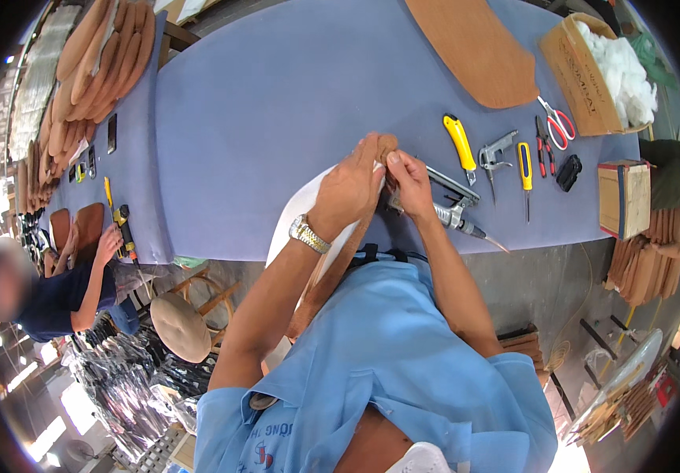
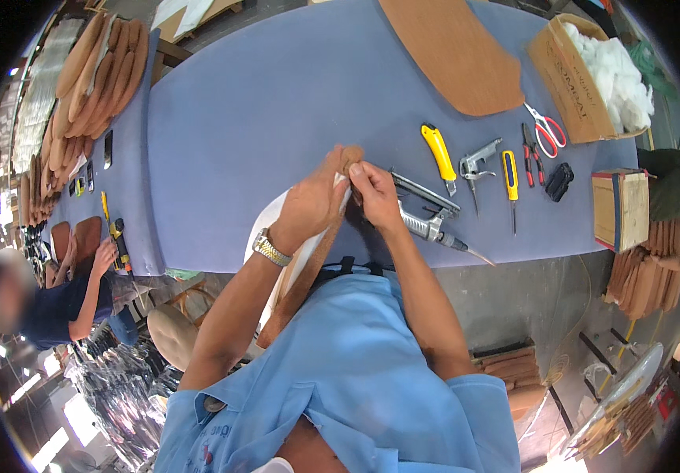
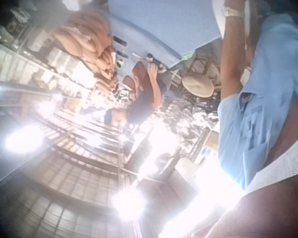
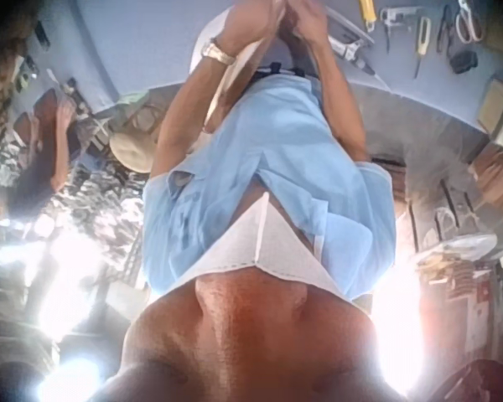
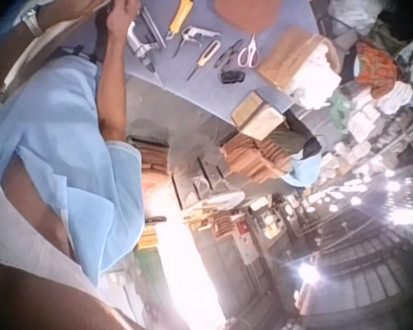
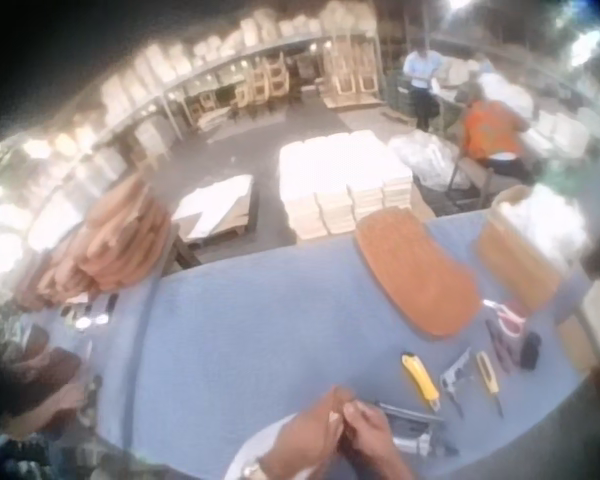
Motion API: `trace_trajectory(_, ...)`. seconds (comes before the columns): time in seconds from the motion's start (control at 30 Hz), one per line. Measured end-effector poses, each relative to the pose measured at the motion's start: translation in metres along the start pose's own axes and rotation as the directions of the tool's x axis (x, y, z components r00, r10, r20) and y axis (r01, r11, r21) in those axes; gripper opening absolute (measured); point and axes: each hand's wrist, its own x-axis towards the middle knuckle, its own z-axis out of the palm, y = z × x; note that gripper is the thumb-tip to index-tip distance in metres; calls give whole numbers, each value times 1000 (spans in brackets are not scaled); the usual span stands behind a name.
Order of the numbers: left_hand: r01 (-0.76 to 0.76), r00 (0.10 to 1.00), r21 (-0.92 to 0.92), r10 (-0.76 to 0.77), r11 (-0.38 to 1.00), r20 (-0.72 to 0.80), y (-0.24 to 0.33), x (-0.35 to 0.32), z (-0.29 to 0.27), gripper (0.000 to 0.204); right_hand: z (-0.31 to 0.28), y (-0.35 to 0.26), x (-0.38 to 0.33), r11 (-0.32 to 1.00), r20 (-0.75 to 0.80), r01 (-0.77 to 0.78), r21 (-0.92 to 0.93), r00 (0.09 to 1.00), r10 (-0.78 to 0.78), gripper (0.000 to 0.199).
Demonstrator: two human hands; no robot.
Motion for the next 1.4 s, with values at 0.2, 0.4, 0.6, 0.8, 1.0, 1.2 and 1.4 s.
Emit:
trace_trajectory(0.2, 10, 998, 93, -4, 996, -68, -1, 0, 2, 58, -3, -18, -17, 962, -104, 9, -275, 994, -40, 30)
trace_trajectory(0.4, -1, 988, 105, 18, 994, -154, 5, 1, 9, 55, -66, 7, -74, 282, -128, -111, -953, 991, -42, 62)
trace_trajectory(0.6, 28, 992, 93, -16, 995, -124, 9, 2, 11, 54, -67, 15, -64, 259, -92, -94, -961, 996, 18, 78)
trace_trajectory(0.8, 16, 983, 83, 0, 996, -186, 15, -3, 11, 54, -63, -63, -69, 627, -349, -319, -711, 934, 80, 62)
trace_trajectory(1.0, 82, 989, 60, -74, 995, -129, 28, -1, 6, 50, -29, -139, -80, 884, -100, -29, -466, 995, -20, 58)
trace_trajectory(1.2, 79, 986, 70, -67, 994, -155, 22, -2, 10, 51, -12, -132, -50, 778, 103, 184, -600, 983, -153, 64)
trace_trajectory(1.4, 96, 987, 49, -89, 994, -133, 22, -2, 9, 50, -15, -115, -51, 765, 116, 205, -611, 979, -170, 66)
